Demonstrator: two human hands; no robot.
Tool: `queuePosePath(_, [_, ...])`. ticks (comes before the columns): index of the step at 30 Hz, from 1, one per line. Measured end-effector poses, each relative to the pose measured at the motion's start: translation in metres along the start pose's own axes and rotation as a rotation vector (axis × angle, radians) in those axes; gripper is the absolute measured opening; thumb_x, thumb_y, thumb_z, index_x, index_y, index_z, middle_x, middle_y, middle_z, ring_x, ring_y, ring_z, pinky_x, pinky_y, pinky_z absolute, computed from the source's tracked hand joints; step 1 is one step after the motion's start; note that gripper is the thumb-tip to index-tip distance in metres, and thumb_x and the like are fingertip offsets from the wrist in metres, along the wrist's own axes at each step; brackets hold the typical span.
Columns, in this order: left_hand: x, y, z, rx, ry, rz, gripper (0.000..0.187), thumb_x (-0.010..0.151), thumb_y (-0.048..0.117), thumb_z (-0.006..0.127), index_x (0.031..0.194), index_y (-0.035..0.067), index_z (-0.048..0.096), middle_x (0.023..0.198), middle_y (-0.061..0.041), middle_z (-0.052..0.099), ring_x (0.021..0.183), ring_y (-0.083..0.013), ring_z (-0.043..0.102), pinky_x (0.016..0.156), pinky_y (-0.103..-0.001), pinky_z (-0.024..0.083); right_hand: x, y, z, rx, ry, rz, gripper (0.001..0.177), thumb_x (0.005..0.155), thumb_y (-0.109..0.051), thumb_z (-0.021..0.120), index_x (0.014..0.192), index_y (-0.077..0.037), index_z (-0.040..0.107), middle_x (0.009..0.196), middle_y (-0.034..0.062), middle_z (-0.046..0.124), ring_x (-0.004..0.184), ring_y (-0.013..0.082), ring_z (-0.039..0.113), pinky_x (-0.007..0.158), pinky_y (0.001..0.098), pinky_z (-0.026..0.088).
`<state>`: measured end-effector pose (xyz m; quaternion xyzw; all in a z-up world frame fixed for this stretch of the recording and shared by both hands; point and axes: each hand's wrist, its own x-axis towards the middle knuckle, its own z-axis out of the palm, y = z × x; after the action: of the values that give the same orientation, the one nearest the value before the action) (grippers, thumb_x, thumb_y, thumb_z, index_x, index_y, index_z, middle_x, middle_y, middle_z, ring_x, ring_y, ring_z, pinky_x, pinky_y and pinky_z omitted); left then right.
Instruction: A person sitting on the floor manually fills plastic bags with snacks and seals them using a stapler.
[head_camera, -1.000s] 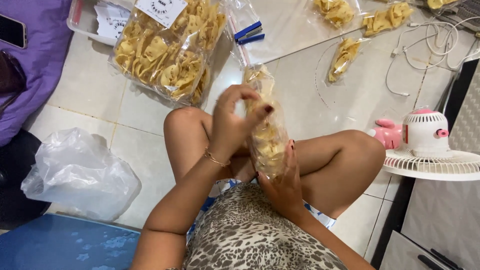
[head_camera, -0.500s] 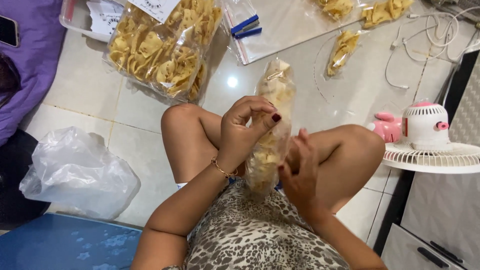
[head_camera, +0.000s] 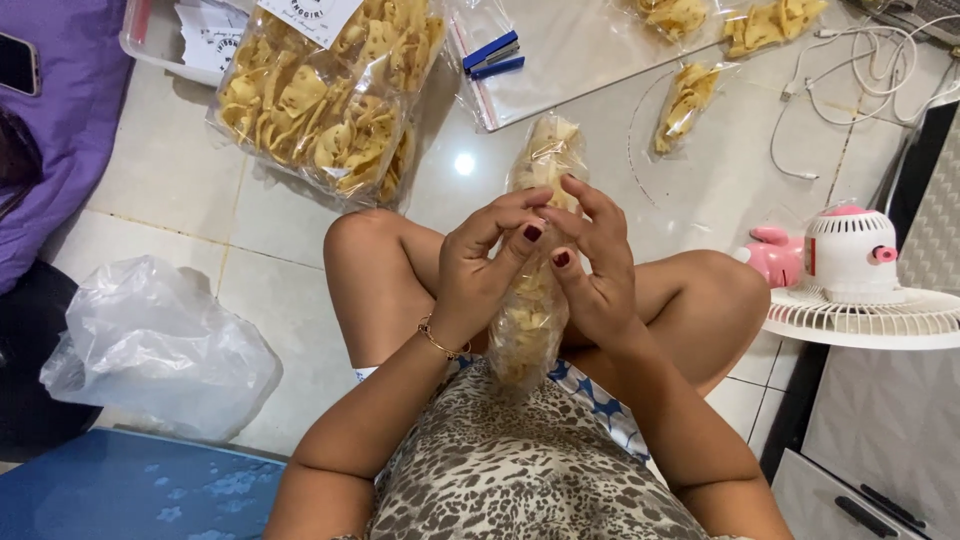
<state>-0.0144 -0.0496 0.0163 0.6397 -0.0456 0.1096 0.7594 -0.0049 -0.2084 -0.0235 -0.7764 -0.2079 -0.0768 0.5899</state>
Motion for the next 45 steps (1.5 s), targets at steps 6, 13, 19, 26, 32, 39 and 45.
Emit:
queuePosePath(6, [-0.003, -0.018, -0.01, -0.011, 0.076, 0.089, 0.014, 0.101, 0.013, 0.068, 0.098, 0.001, 0.073, 0.101, -0.014, 0.077, 0.118, -0.0303, 0.068, 0.11, -0.048, 0.048, 0.016, 0.001, -0.005, 0.037, -0.134, 0.009, 0.051, 0.106, -0.046, 0.049, 0.134, -0.008, 0.068, 0.153, 0.0173, 0.05, 0.147, 0.0345, 0.038, 0.122, 0.0511, 0.025])
queuePosePath(13, [-0.022, -0.029, -0.045, 0.041, 0.249, 0.179, 0.016, 0.097, 0.011, 0.071, 0.091, -0.004, 0.072, 0.094, -0.018, 0.076, 0.108, -0.0345, 0.073, 0.103, -0.049, 0.055, 0.052, 0.094, 0.006, -0.008, 0.022, 0.377, 0.024, 0.108, -0.029, 0.061, 0.128, -0.019, 0.071, 0.121, 0.005, 0.071, 0.115, 0.0223, 0.066, 0.1, 0.0381, 0.051])
queuePosePath(19, [-0.028, -0.034, -0.076, 0.079, 0.343, 0.115, 0.022, 0.097, 0.016, 0.071, 0.094, -0.006, 0.07, 0.094, -0.022, 0.076, 0.109, -0.0377, 0.072, 0.099, -0.048, 0.056, 0.117, 0.191, 0.057, -0.366, -0.175, 0.44, 0.028, 0.1, -0.022, 0.071, 0.128, -0.019, 0.07, 0.118, 0.0078, 0.07, 0.112, 0.029, 0.068, 0.096, 0.048, 0.053])
queuePosePath(26, [-0.03, -0.029, -0.093, 0.114, 0.247, 0.014, 0.016, 0.102, 0.026, 0.065, 0.106, 0.01, 0.068, 0.104, -0.01, 0.075, 0.111, -0.0335, 0.073, 0.103, -0.049, 0.062, 0.2, 0.273, 0.126, -0.669, -0.355, 0.434, 0.061, 0.095, -0.03, 0.067, 0.151, -0.014, 0.049, 0.151, 0.0134, 0.052, 0.136, 0.0381, 0.044, 0.104, 0.056, 0.042])
queuePosePath(32, [-0.025, -0.034, -0.1, 0.123, 0.279, -0.044, 0.019, 0.1, 0.029, 0.067, 0.099, 0.01, 0.07, 0.099, -0.011, 0.076, 0.109, -0.0363, 0.074, 0.103, -0.05, 0.06, 0.198, 0.287, 0.127, -0.953, -0.583, 0.482, 0.064, 0.103, -0.031, 0.044, 0.163, -0.029, 0.023, 0.17, 0.0087, 0.02, 0.151, 0.0437, 0.02, 0.116, 0.0698, 0.02])
queuePosePath(39, [-0.02, -0.026, -0.089, 0.135, 0.236, -0.014, 0.017, 0.101, 0.025, 0.066, 0.103, 0.008, 0.07, 0.101, -0.01, 0.076, 0.109, -0.0344, 0.074, 0.101, -0.048, 0.063, 0.151, 0.252, 0.056, -1.078, -0.437, 0.687, 0.049, 0.093, -0.058, 0.061, 0.122, -0.019, 0.061, 0.115, 0.0107, 0.067, 0.112, 0.0372, 0.059, 0.11, 0.0613, 0.029])
queuePosePath(45, [-0.02, -0.033, -0.061, 0.103, 0.274, 0.106, 0.016, 0.095, 0.01, 0.073, 0.093, -0.005, 0.072, 0.092, -0.021, 0.077, 0.105, -0.0379, 0.073, 0.095, -0.05, 0.058, 0.07, 0.24, -0.037, -0.921, -0.428, 1.052, 0.079, 0.091, -0.077, 0.058, 0.129, -0.008, 0.055, 0.118, 0.0252, 0.071, 0.112, 0.0449, 0.068, 0.096, 0.0585, 0.045])
